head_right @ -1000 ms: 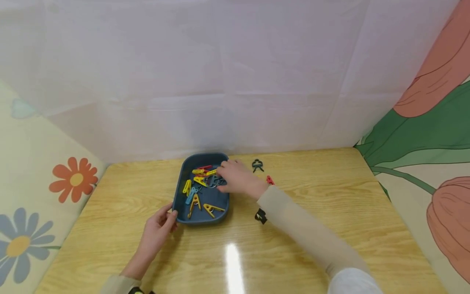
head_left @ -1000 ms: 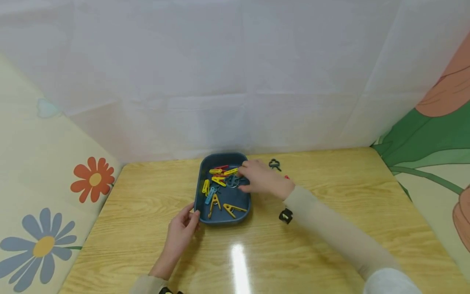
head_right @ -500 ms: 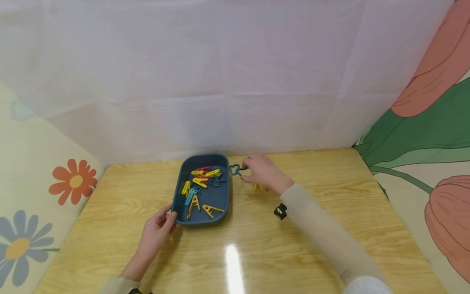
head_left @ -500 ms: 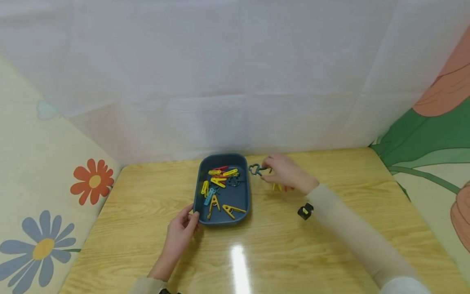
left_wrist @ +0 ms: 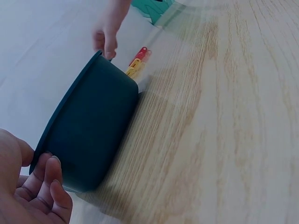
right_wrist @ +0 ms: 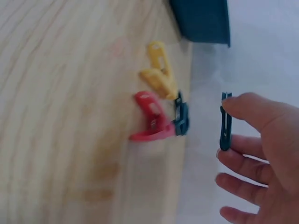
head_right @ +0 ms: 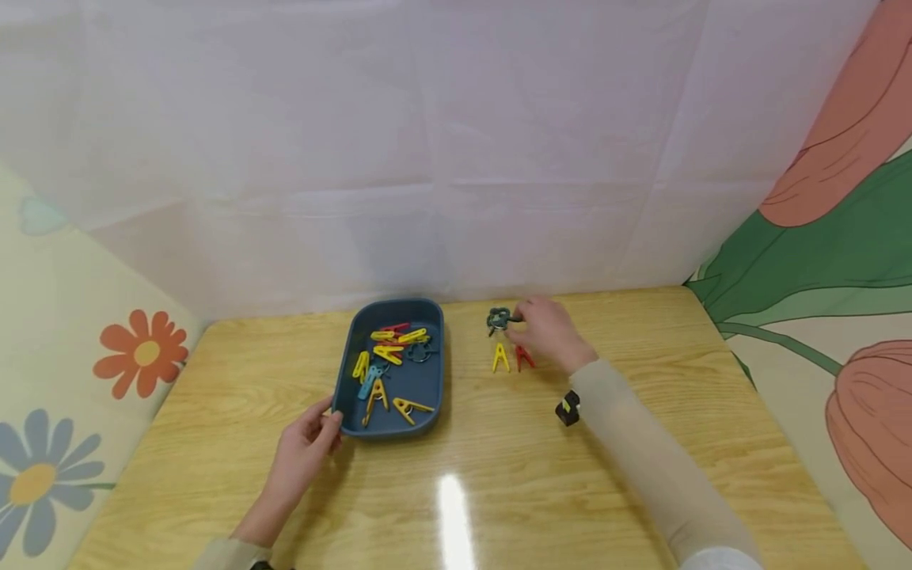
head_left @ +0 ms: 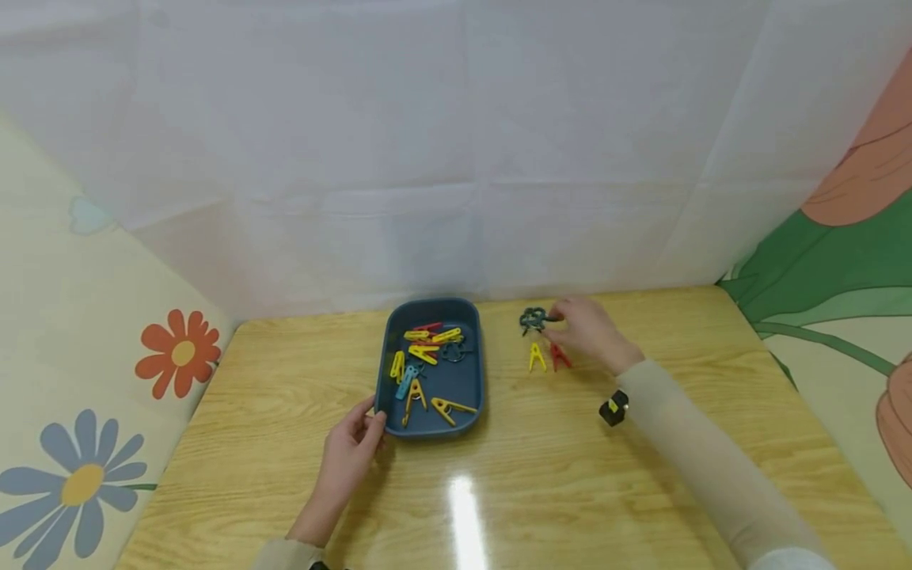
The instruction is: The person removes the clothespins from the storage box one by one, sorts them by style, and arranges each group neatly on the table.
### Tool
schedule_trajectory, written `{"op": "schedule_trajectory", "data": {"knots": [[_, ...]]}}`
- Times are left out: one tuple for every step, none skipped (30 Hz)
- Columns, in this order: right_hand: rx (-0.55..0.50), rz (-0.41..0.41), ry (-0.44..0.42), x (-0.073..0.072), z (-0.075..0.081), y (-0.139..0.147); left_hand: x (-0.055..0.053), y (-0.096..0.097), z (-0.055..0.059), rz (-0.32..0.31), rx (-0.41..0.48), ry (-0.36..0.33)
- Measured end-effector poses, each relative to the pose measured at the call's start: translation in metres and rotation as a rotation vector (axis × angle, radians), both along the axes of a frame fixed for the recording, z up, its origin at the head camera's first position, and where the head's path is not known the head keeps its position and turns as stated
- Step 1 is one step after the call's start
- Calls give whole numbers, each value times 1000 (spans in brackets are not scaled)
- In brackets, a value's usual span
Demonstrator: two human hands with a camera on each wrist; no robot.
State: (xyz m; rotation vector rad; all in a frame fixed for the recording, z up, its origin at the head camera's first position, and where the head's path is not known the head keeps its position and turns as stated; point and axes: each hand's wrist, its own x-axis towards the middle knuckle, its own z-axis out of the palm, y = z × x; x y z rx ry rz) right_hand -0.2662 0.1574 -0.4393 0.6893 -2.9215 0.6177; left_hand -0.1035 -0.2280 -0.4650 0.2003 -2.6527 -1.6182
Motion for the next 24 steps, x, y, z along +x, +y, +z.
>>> {"op": "schedule_trajectory", "data": {"knots": [[0, -18, 6, -1, -3, 2, 0, 0, 0, -1, 1, -1], [2, -36, 10, -2, -6, 4, 0, 0, 0, 0, 1, -2], [3, -55, 5, -2, -8, 6, 0, 0, 0, -1, 2, -4], [0, -71, 2, -3, -10, 7, 0, 0, 0, -1, 1, -7], [-1, -88, -2, -3, -12, 8, 0, 0, 1, -1, 0, -9], [2, -103, -3, -3, -14, 9, 0, 0, 1, -1, 0, -12], [3, -115, -5, -3, -15, 10, 0, -1, 1, -1, 2, -16], [3, -127, -10, -3, -16, 10, 0, 0, 1, 0, 3, -18], [7, -143, -16, -3, -17, 10, 0, 0, 1, 1, 4, -20], [9, -158, -20, -3, -18, 10, 0, 0, 1, 3, 4, -20], [8, -174, -30, -3, -19, 10, 0, 0, 1, 3, 4, -21], [6, -192, -41, -3, -21, 9, 0, 0, 1, 4, 5, -22], [5, -207, -51, -4, -22, 9, 0, 0, 1, 4, 4, -23], [6, -224, -61, -4, -24, 9, 0, 0, 2, 4, 3, -23], [6, -238, -69, -4, -25, 8, 0, 0, 2, 4, 2, -24], [1, -248, -79, -5, -26, 8, 0, 0, 2, 4, 0, -25], [-3, -261, -87, -5, -27, 7, 0, 0, 2, 3, 0, -26], [-2, -269, -90, -6, -28, 7, 0, 0, 2, 3, 0, -26], [-3, -276, -94, -6, -29, 6, 0, 0, 2, 2, -1, -27], [-8, -284, -100, -6, -29, 5, -1, 0, 2, 1, -2, -27], [-8, -290, -106, -6, -30, 4, -1, 0, 2, 0, -2, -27], [-7, -296, -113, -7, -30, 4, -1, 0, 2, -1, -2, -27], [-6, -301, -118, -7, -30, 3, -1, 0, 2, -1, -1, -27], [-6, -304, -126, -8, -30, 2, -1, 0, 2, -2, 0, -29]]}}
